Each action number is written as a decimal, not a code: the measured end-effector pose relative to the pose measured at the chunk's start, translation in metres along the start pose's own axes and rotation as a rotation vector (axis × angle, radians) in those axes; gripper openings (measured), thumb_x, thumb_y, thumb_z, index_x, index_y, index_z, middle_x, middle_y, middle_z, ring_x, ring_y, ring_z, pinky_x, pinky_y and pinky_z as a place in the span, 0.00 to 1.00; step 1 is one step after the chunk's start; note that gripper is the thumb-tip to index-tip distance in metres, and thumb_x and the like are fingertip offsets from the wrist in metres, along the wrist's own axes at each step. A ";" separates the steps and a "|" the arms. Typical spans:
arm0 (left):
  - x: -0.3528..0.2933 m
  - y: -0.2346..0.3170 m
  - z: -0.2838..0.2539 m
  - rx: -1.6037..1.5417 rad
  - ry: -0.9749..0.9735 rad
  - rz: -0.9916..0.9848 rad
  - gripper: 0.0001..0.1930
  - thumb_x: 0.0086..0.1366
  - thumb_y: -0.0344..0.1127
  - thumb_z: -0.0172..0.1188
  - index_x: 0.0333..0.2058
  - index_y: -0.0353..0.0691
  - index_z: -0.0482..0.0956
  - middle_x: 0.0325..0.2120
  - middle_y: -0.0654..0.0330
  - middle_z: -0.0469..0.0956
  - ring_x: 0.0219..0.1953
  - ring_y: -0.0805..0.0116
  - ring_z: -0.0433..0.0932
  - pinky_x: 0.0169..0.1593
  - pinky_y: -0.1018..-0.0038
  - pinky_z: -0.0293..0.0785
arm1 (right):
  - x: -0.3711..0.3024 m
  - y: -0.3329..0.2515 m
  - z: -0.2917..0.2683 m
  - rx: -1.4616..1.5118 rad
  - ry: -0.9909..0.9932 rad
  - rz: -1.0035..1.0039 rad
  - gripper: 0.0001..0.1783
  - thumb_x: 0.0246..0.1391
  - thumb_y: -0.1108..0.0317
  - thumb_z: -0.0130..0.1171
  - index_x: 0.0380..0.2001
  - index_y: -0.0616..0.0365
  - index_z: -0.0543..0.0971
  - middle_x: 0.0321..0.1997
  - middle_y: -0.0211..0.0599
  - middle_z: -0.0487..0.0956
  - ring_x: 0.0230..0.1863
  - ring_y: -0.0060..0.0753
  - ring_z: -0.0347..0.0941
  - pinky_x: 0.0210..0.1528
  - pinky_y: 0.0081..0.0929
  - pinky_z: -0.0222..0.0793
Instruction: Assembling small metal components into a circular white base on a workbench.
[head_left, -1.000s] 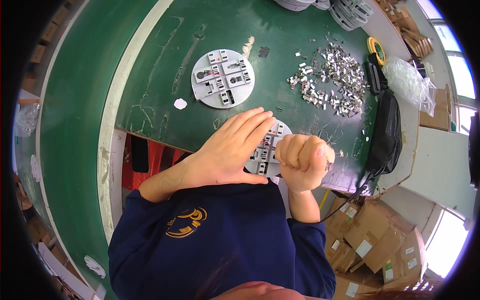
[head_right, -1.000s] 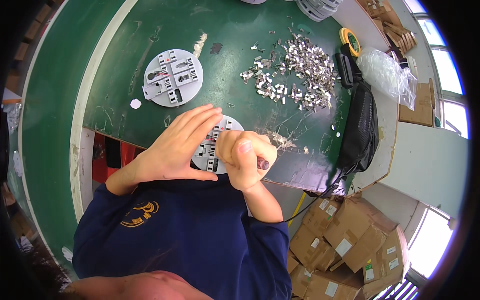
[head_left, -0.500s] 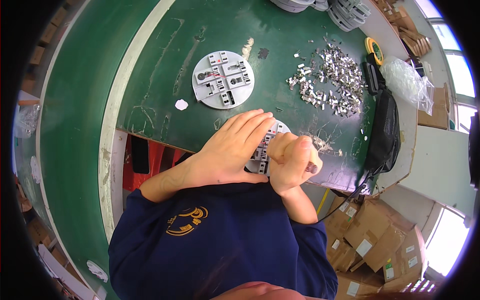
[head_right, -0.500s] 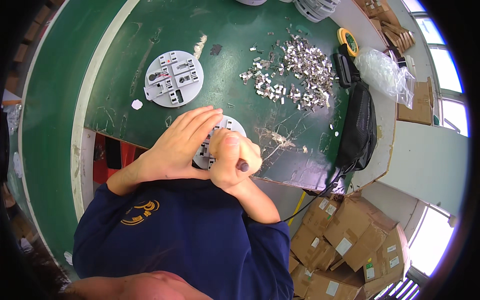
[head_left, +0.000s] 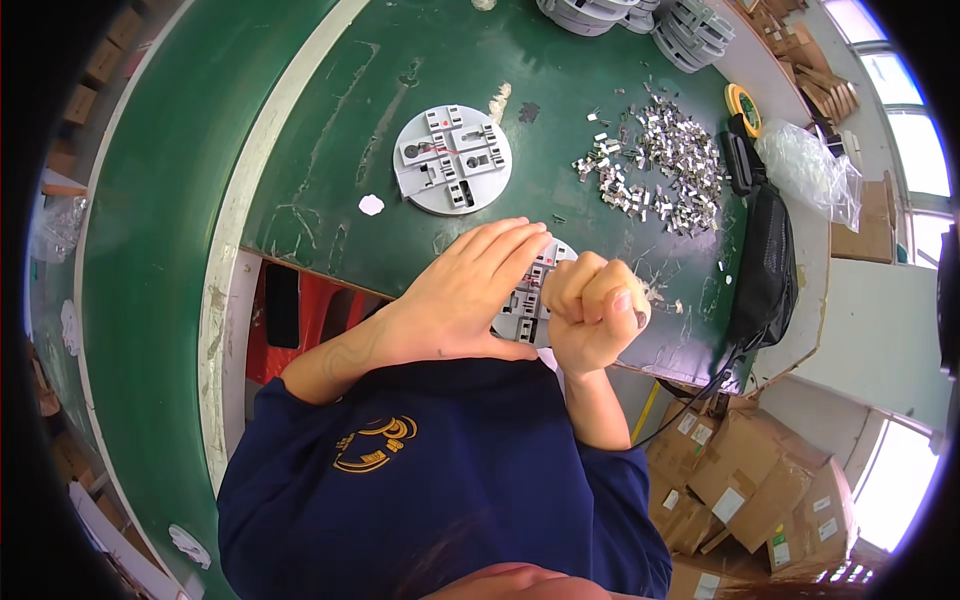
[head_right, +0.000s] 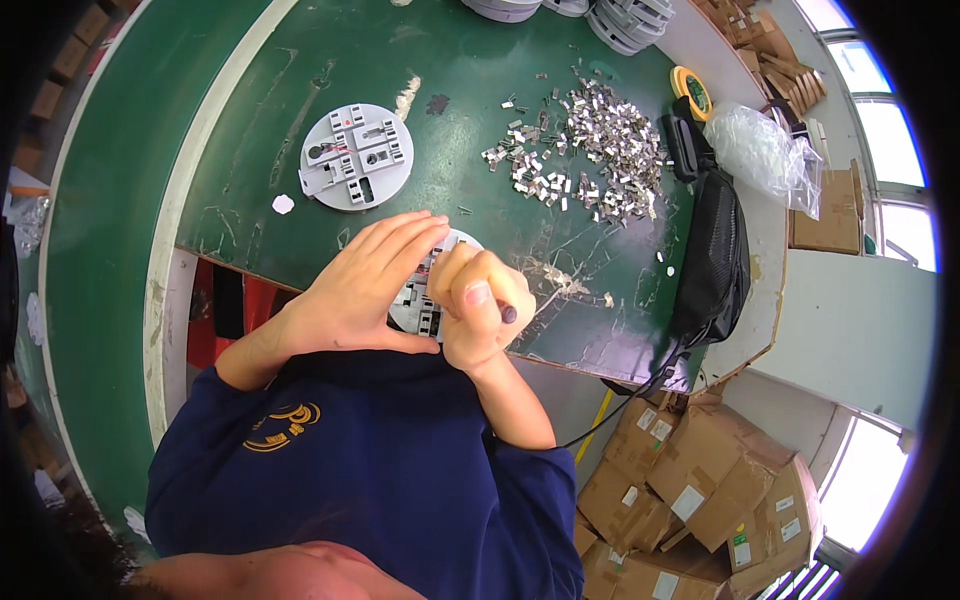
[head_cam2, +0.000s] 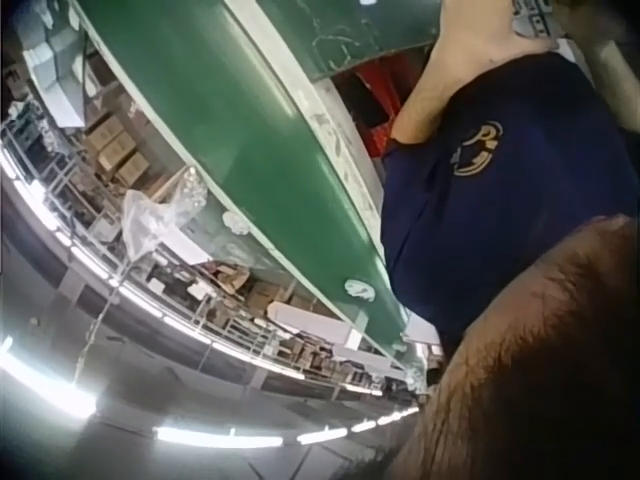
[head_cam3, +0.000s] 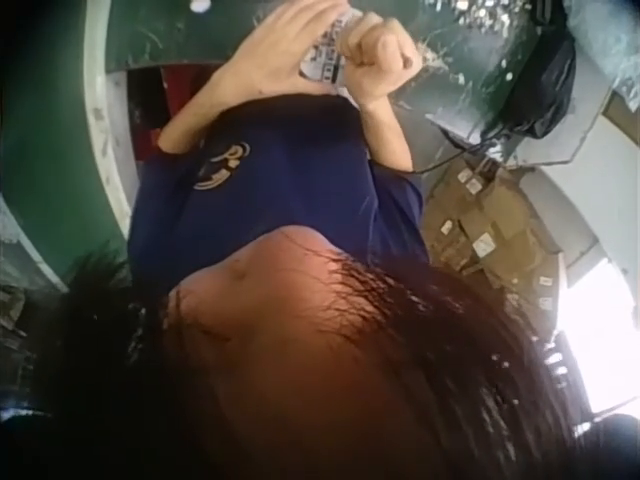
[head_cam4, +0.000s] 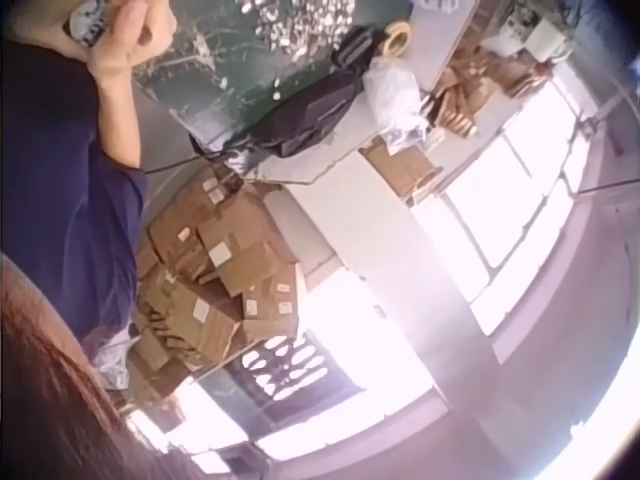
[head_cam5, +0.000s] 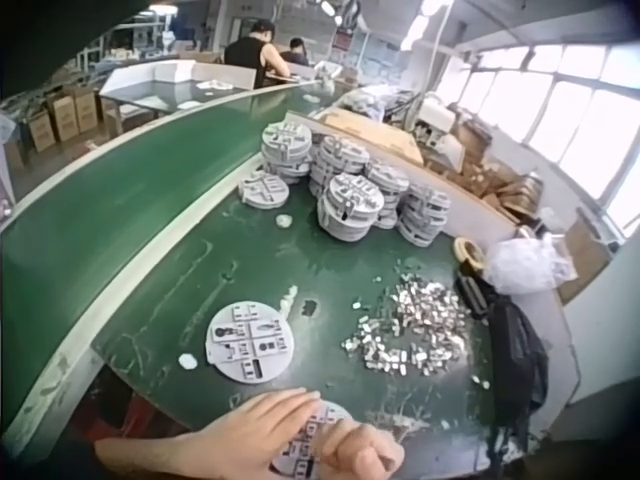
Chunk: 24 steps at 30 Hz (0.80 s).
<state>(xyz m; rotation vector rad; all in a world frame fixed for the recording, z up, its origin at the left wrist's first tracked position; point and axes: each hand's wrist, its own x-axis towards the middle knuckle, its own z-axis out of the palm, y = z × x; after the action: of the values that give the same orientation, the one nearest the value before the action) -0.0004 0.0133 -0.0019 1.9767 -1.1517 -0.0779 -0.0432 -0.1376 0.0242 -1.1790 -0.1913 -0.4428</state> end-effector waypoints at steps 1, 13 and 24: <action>0.001 -0.001 0.000 -0.001 -0.002 -0.002 0.54 0.47 0.56 0.74 0.64 0.26 0.59 0.64 0.44 0.62 0.67 0.46 0.60 0.69 0.57 0.57 | 0.000 0.002 0.001 -0.101 -0.043 -0.063 0.25 0.66 0.62 0.47 0.14 0.57 0.60 0.12 0.31 0.61 0.12 0.23 0.51 0.16 0.26 0.48; 0.000 -0.001 -0.001 0.008 0.001 0.008 0.53 0.49 0.56 0.73 0.64 0.27 0.58 0.64 0.44 0.62 0.68 0.46 0.59 0.69 0.57 0.57 | 0.015 -0.003 -0.010 -0.057 -0.081 0.113 0.22 0.66 0.66 0.48 0.17 0.58 0.62 0.14 0.33 0.64 0.13 0.23 0.55 0.16 0.24 0.51; -0.001 -0.001 -0.001 -0.001 -0.023 -0.006 0.56 0.48 0.58 0.74 0.66 0.29 0.57 0.66 0.47 0.60 0.69 0.49 0.59 0.69 0.57 0.57 | 0.013 -0.009 0.008 -0.116 0.055 -0.026 0.23 0.71 0.55 0.44 0.22 0.54 0.57 0.19 0.31 0.58 0.12 0.19 0.46 0.12 0.22 0.45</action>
<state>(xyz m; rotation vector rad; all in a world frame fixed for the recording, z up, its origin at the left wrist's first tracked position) -0.0003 0.0149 -0.0024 1.9835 -1.1601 -0.1048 -0.0350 -0.1364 0.0396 -1.2778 -0.1349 -0.5145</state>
